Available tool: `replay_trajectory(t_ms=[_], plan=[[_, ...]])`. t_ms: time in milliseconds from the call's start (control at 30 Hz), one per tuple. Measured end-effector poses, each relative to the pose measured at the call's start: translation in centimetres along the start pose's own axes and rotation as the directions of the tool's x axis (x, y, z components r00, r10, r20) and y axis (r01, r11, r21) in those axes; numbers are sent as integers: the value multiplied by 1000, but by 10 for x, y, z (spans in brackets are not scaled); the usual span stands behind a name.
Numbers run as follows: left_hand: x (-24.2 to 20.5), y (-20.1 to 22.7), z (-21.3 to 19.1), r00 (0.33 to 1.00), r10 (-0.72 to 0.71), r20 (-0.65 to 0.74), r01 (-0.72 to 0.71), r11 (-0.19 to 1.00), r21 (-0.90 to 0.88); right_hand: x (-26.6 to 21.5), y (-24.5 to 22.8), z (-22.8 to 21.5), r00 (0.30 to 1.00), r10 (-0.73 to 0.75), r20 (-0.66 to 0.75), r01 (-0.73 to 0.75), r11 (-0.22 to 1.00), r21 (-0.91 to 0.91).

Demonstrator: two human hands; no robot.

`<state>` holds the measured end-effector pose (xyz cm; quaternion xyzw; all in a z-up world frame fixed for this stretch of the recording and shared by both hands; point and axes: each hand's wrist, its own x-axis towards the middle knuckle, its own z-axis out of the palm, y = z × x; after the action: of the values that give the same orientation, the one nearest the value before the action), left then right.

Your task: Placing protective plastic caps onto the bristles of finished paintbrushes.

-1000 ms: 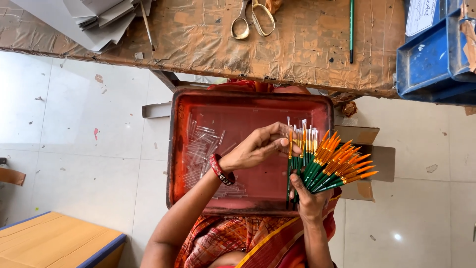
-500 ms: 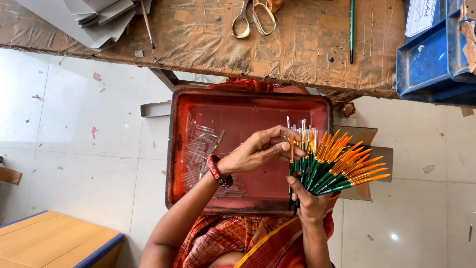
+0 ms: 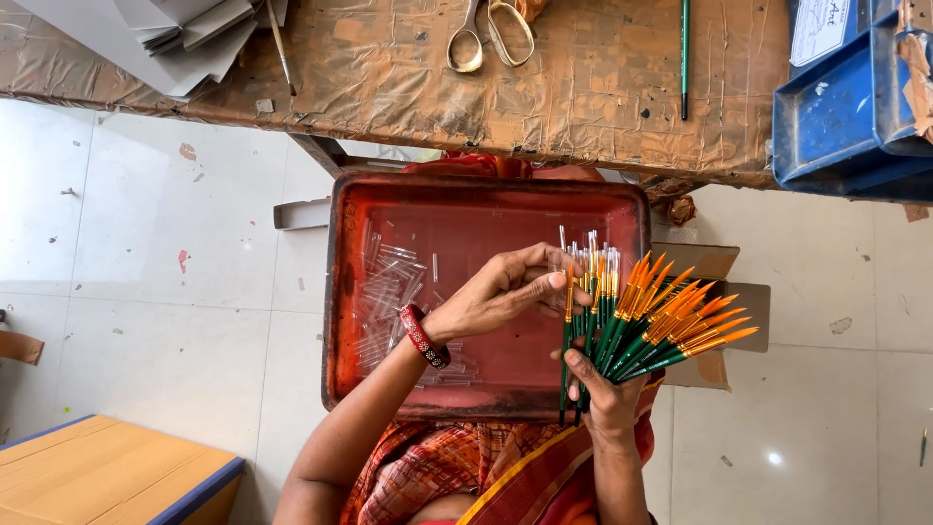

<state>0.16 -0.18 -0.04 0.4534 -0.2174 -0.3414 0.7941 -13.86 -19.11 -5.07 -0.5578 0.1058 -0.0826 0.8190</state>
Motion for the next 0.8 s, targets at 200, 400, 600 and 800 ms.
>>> replay_trajectory(t_ms=[200,400,600,800], plan=[[1,3,3,1000,-7,-12,7,1000,-23,-1,3,-5,1000,11,-10,-12,999,-48],[14,-41,-32,961,59,-269,17,962,273,11,19,-42,967,-255,-21,233,911,-339],[12,-75,-41,920,90,-381,332,338,881,12,-5,-28,986,-151,-76,122,949,-292],[9,-40,-29,981,78,-180,30,847,531,2,2,-10,987,125,-97,-139,979,-152]])
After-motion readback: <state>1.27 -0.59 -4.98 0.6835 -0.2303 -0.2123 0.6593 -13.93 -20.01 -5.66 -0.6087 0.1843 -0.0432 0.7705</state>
